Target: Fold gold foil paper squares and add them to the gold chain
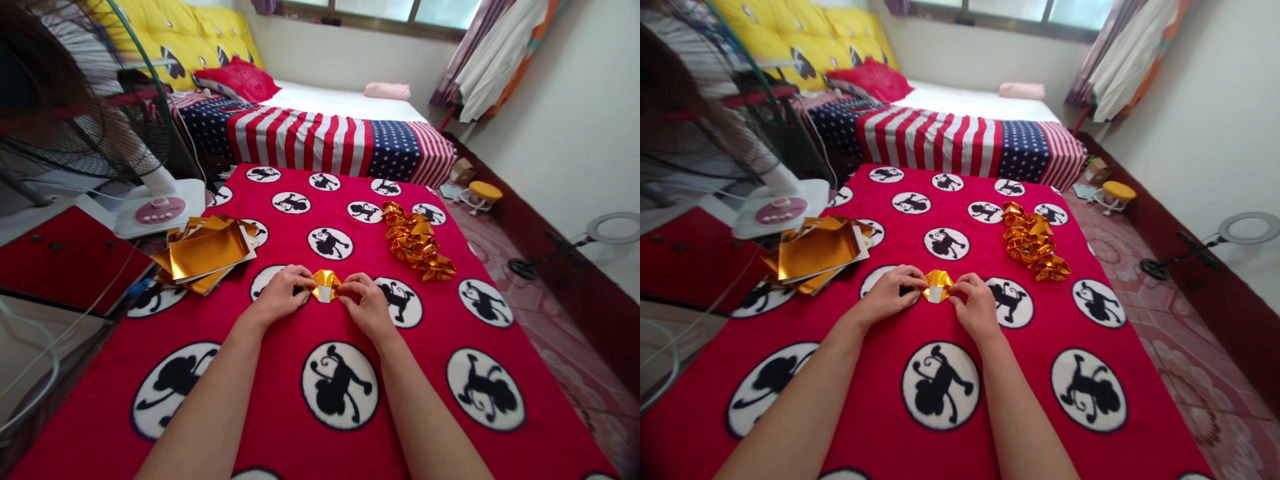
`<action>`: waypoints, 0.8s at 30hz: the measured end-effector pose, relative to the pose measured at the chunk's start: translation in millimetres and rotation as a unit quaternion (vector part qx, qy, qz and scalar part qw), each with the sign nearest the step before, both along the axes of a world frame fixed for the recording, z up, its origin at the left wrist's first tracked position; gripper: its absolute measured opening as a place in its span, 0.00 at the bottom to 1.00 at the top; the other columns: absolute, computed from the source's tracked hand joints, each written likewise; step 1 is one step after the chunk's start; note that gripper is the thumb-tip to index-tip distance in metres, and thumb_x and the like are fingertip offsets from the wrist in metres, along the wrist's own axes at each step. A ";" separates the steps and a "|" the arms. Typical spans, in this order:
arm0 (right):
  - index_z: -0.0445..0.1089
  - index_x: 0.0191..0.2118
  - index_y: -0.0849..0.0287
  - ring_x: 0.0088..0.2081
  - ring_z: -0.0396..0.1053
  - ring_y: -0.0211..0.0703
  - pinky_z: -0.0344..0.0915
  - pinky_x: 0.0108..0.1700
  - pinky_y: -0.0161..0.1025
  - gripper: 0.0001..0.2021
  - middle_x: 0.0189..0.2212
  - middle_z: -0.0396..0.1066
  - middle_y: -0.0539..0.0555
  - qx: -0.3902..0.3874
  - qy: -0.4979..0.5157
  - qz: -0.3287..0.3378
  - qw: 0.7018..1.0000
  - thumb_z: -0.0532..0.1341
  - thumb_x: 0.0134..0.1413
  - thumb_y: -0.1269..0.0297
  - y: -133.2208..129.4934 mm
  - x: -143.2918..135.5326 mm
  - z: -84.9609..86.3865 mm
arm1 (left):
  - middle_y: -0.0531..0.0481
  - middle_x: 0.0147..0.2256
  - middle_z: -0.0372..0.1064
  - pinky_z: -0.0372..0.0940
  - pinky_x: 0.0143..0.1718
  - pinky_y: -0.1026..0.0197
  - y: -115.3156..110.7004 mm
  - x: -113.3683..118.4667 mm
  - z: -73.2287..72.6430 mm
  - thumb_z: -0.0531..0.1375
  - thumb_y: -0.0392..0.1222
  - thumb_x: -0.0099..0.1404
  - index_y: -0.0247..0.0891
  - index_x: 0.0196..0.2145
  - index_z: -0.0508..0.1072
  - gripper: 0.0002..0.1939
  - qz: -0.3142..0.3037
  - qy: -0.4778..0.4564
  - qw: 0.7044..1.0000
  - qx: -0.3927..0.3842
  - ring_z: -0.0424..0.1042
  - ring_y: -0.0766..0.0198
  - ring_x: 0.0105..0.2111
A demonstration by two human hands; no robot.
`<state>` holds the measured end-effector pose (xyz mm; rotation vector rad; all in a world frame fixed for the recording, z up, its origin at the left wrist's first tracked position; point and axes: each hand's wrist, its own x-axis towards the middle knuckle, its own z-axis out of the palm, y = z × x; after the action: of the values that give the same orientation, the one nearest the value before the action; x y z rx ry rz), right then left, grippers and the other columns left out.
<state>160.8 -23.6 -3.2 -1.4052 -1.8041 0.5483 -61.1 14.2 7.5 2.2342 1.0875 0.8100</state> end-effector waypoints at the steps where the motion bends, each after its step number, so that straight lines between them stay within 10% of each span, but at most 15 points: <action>1: 0.77 0.34 0.55 0.39 0.70 0.43 0.67 0.46 0.41 0.08 0.37 0.71 0.52 -0.002 0.000 0.001 1.000 0.65 0.49 0.74 -0.1 0.2 0.8 | 0.49 0.39 0.75 0.65 0.47 0.58 0.2 0.4 -1.2 0.60 0.30 0.58 0.42 0.36 0.81 0.13 0.003 -0.004 1.000 0.000 0.71 0.61 0.42; 24: 0.76 0.39 0.52 0.41 0.70 0.47 0.66 0.46 0.44 0.10 0.39 0.77 0.51 0.045 -0.043 0.033 0.998 0.67 0.51 0.73 -0.6 2.1 1.3 | 0.48 0.38 0.77 0.67 0.43 0.58 -0.2 3.6 -9.1 0.64 0.35 0.61 0.41 0.36 0.80 0.06 0.037 -0.029 0.998 0.045 0.73 0.60 0.39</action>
<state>162.9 -24.2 -1.9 -1.3289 -1.9249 0.4409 -57.5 14.0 -1.6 2.2405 1.1339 0.9657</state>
